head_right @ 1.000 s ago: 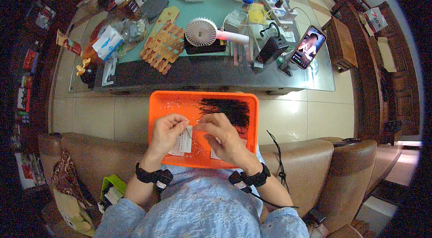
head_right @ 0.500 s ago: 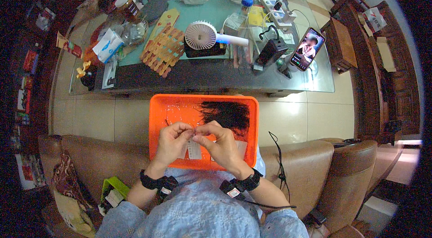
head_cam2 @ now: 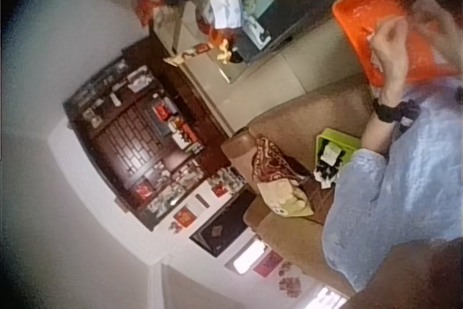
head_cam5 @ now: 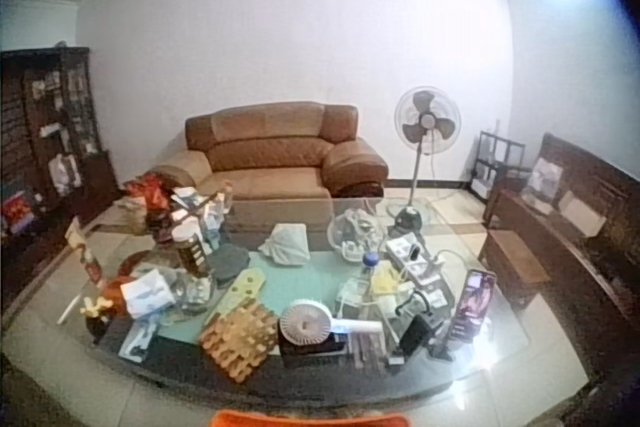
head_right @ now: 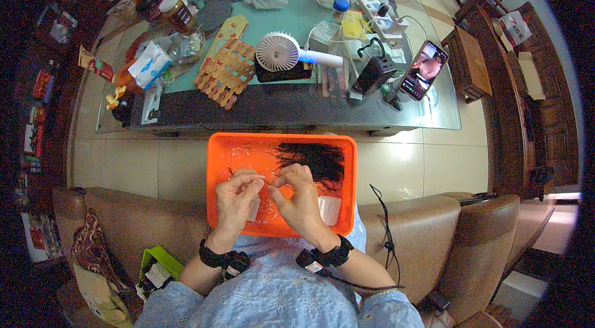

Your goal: The person sits and repeatedly picks up small white rectangular cards and black hair strands from an orange tray. They attach the hair to the cards by hand and place the finished units back into the tray. The process is repeated continuously.

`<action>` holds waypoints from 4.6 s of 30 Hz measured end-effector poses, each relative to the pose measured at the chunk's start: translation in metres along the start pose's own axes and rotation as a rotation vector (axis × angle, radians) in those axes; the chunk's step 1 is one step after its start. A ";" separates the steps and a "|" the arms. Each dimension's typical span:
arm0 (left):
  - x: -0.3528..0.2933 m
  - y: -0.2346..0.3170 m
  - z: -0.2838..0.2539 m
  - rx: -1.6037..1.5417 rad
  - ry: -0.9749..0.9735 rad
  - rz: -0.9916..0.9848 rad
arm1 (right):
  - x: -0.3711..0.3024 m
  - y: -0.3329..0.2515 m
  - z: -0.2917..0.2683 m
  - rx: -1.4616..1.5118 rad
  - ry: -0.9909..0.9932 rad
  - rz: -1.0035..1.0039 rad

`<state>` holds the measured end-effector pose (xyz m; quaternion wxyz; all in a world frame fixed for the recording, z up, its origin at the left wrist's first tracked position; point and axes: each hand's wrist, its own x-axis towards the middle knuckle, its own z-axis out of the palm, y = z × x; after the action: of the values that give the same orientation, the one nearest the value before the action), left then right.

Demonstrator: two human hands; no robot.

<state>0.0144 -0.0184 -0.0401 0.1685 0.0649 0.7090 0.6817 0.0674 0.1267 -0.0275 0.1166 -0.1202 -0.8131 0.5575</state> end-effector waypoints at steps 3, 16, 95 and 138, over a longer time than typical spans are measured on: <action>0.000 0.001 -0.001 -0.007 -0.013 -0.016 | 0.000 0.000 0.001 -0.013 -0.017 0.009; 0.000 -0.003 -0.001 -0.078 -0.044 0.020 | 0.001 0.001 0.001 0.047 -0.048 -0.084; 0.007 0.018 -0.005 0.656 -0.120 0.773 | 0.002 0.014 -0.020 0.828 -0.356 0.455; 0.007 0.005 -0.016 -0.075 -0.240 -0.176 | 0.007 0.006 -0.016 0.805 -0.354 0.467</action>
<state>0.0023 -0.0312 -0.0357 0.3137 0.0770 0.6607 0.6776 0.0664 0.1450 -0.0270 -0.1140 -0.1478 -0.4922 0.8502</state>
